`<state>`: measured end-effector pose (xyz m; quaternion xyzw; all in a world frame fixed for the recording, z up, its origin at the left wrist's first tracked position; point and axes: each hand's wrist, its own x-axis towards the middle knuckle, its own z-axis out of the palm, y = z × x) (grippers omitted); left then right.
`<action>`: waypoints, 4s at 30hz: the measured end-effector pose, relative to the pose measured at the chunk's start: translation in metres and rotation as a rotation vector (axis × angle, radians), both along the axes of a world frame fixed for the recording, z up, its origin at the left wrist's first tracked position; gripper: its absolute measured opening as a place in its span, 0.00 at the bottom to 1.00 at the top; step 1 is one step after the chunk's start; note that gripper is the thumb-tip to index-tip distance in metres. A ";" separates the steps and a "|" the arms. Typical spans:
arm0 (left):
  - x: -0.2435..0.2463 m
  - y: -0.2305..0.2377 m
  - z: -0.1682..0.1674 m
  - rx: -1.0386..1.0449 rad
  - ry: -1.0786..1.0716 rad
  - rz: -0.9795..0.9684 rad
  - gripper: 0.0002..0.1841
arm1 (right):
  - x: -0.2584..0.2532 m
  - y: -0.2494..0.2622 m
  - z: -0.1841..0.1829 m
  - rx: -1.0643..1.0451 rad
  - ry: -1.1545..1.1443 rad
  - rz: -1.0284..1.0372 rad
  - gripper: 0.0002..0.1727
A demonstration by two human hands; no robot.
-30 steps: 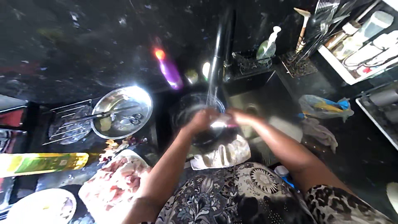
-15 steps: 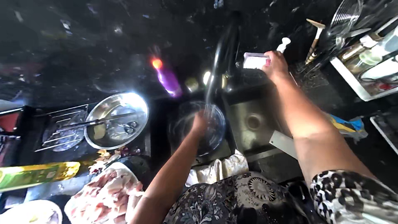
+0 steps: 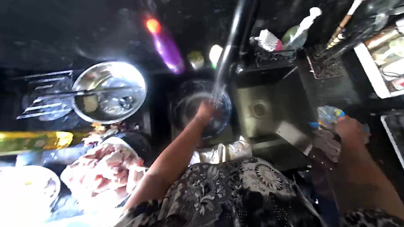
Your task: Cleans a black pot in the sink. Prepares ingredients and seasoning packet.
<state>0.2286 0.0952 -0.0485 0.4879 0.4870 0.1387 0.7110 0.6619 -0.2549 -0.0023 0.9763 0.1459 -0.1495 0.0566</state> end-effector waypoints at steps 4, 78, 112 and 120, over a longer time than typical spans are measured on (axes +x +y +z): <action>-0.001 -0.001 0.016 -0.015 -0.010 0.001 0.18 | -0.047 0.055 0.042 0.158 -0.125 0.129 0.21; -0.096 -0.002 0.072 0.677 0.560 0.082 0.31 | -0.396 0.231 -0.022 -0.197 0.974 1.198 0.28; -0.003 -0.030 0.079 1.300 0.572 -0.657 0.26 | -0.330 0.224 -0.014 1.148 0.774 0.271 0.22; -0.020 -0.032 0.066 1.429 0.444 -0.577 0.19 | -0.326 0.225 -0.026 1.190 0.790 0.208 0.23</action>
